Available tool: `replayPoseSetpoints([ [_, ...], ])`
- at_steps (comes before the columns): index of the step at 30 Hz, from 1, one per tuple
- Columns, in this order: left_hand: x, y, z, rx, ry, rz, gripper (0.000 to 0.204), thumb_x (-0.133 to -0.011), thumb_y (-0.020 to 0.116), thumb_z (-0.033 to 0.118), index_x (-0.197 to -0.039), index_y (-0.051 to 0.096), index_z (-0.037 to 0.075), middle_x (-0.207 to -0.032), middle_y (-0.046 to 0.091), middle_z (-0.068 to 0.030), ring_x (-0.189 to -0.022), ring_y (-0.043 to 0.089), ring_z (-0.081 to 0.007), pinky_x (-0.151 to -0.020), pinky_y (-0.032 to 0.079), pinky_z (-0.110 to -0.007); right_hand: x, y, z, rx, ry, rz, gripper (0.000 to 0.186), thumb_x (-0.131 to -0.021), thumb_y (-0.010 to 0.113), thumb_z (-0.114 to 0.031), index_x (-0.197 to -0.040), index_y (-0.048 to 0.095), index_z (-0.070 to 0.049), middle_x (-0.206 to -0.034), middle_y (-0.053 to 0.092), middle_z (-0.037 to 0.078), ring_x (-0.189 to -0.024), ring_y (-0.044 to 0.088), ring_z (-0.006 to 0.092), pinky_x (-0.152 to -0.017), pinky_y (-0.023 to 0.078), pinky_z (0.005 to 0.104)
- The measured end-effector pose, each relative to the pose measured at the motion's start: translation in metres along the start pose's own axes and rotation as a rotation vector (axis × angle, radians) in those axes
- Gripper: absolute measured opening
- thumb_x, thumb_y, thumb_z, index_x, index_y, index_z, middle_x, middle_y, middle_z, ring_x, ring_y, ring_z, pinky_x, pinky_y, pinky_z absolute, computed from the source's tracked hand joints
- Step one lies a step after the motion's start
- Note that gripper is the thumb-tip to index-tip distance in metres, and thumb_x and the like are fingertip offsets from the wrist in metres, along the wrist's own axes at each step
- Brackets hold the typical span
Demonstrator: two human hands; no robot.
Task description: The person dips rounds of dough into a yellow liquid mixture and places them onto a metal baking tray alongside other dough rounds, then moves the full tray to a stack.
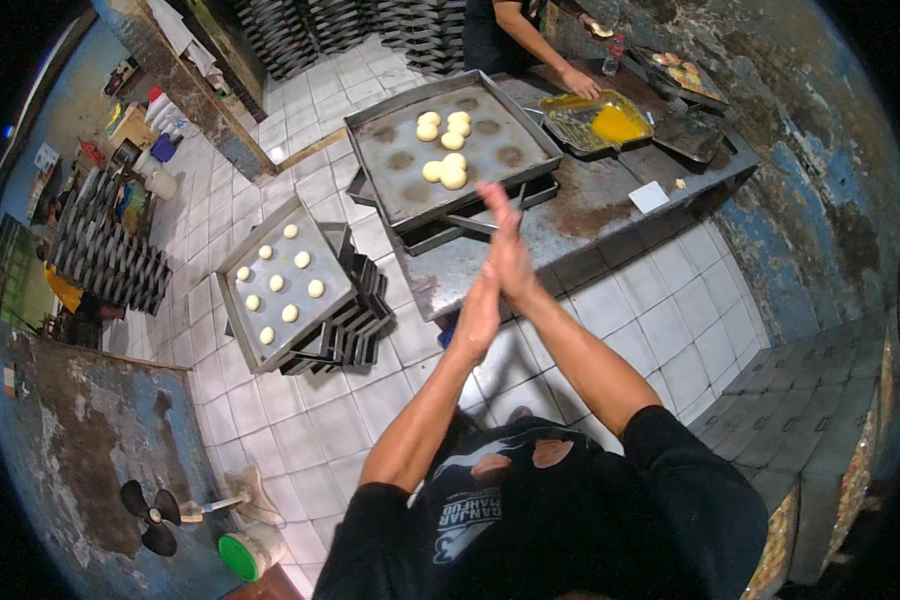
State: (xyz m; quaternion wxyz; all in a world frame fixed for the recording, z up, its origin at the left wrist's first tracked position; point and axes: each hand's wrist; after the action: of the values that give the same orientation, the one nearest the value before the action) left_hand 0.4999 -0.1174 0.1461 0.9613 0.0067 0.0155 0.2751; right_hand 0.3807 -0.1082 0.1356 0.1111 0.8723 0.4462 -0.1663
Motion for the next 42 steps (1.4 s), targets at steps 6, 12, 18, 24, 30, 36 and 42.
replayPoseSetpoints([
  [6,-0.058,0.034,-0.01,0.277,0.075,0.024,0.089,-0.096,0.019,0.073,-0.159,-0.001,0.014,-0.166,-0.001,-0.0117,-0.153,0.002,-0.0277,-0.123,0.007,-0.043,-0.004,-0.024,-0.015,-0.186,0.224,0.032,0.094,-0.096,0.013,-0.074,-0.158,0.005,-0.004,-0.166,0.007,0.015,-0.153,0.002,0.0245,-0.122,-0.002,0.0393],
  [12,-0.143,-0.055,-0.031,0.468,0.13,0.312,0.09,-0.099,0.032,0.067,-0.159,0.007,0.005,-0.166,0.004,-0.0152,-0.153,0.004,-0.0294,-0.123,0.009,-0.044,-0.089,-0.055,0.047,0.021,0.395,-0.374,0.062,-0.107,0.031,-0.048,-0.14,0.049,0.001,-0.139,0.053,0.016,-0.133,0.047,0.0246,-0.115,0.03,0.0371],
  [18,-0.229,-0.112,-0.079,-0.808,0.158,0.364,0.049,-0.098,0.058,0.03,-0.14,0.053,0.007,-0.149,0.046,-0.0221,-0.142,0.039,-0.0343,-0.116,0.031,-0.042,-0.242,-0.114,0.209,0.242,0.706,-0.162,0.038,-0.101,0.057,-0.035,-0.099,0.07,0.001,-0.085,0.07,0.006,-0.071,0.064,0.0141,-0.069,0.053,0.0318],
  [24,-0.275,-0.105,-0.125,-1.111,-0.03,0.155,0.064,-0.091,0.063,0.045,-0.135,0.052,0.0,-0.146,0.046,-0.0233,-0.137,0.044,-0.0357,-0.112,0.034,-0.05,-0.266,-0.067,0.24,0.857,0.324,-0.351,0.036,-0.088,0.071,-0.033,-0.089,0.073,0.003,-0.077,0.07,0.012,-0.073,0.067,0.0181,-0.071,0.054,0.0381],
  [30,-0.283,-0.091,-0.12,-1.184,-0.172,0.187,0.06,-0.095,0.059,0.042,-0.136,0.051,0.0,-0.148,0.044,-0.024,-0.137,0.045,-0.0336,-0.113,0.032,-0.053,-0.294,-0.13,0.204,0.125,0.672,-0.082,0.031,-0.086,0.075,-0.015,-0.107,0.068,0.006,-0.092,0.072,0.01,-0.079,0.066,0.0136,-0.071,0.052,0.0275],
  [36,-0.32,0.013,-0.069,-0.261,0.004,0.517,0.044,-0.103,0.051,0.028,-0.134,0.051,-0.004,-0.124,0.058,-0.0214,-0.113,0.056,-0.0283,-0.094,0.046,-0.036,-0.23,-0.194,0.116,0.225,0.296,-0.125,0.027,-0.088,0.072,-0.017,-0.109,0.067,0.0,-0.098,0.071,0.01,-0.087,0.065,0.0145,-0.076,0.052,0.03],
  [42,-0.348,0.169,-0.06,0.417,-0.081,0.586,0.034,-0.108,0.044,0.033,-0.092,0.057,0.006,-0.079,0.057,0.0003,-0.072,0.053,-0.0079,-0.063,0.044,-0.025,-0.164,-0.296,0.078,0.552,-0.018,-0.067,0.031,-0.086,0.072,-0.011,-0.114,0.067,0.001,-0.096,0.066,0.013,-0.084,0.066,0.0215,-0.074,0.051,0.0315],
])
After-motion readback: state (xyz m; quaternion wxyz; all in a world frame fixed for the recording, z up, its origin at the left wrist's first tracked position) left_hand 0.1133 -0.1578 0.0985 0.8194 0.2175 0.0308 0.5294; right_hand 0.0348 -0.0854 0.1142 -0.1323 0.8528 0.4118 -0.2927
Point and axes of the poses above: each hand's wrist, its own x-axis away from the middle knuckle, its own y-axis out of the palm, z = x × y
